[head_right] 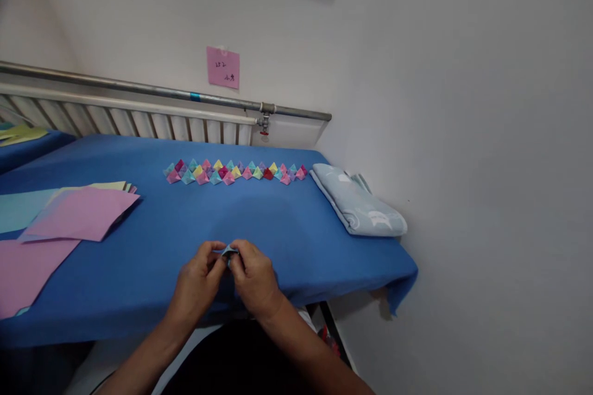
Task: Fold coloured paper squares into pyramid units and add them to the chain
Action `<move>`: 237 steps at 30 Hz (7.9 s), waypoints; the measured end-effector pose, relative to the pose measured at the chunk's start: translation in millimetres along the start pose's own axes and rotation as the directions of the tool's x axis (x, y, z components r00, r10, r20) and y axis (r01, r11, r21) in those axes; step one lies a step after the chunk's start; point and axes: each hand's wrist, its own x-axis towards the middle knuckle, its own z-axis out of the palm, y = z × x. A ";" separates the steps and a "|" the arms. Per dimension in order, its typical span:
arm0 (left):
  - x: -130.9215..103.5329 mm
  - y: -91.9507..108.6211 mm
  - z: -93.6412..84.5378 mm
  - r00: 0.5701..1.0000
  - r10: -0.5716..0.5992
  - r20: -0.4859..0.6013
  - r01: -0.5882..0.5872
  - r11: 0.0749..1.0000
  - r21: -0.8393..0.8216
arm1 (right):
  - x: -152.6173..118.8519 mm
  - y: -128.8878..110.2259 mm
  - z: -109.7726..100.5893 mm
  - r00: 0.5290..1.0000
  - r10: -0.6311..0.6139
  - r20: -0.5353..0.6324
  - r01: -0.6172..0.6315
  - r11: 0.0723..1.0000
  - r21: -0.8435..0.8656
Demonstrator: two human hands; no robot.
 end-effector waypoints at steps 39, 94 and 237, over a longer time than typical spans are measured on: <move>-5.2 -2.8 -31.5 0.923 -0.173 0.343 0.350 0.747 -0.566 | -13.1 -12.6 -27.2 0.999 -0.045 0.024 0.038 0.970 0.240; -22.4 4.0 -29.1 0.953 -0.206 0.220 0.277 0.886 -0.371 | -20.6 -25.3 -13.8 0.876 0.408 0.255 -0.481 0.722 0.497; -7.8 -56.9 -34.1 0.697 0.658 0.285 -0.693 0.515 0.505 | -25.7 15.1 0.5 0.936 -0.201 0.288 0.295 0.895 -0.334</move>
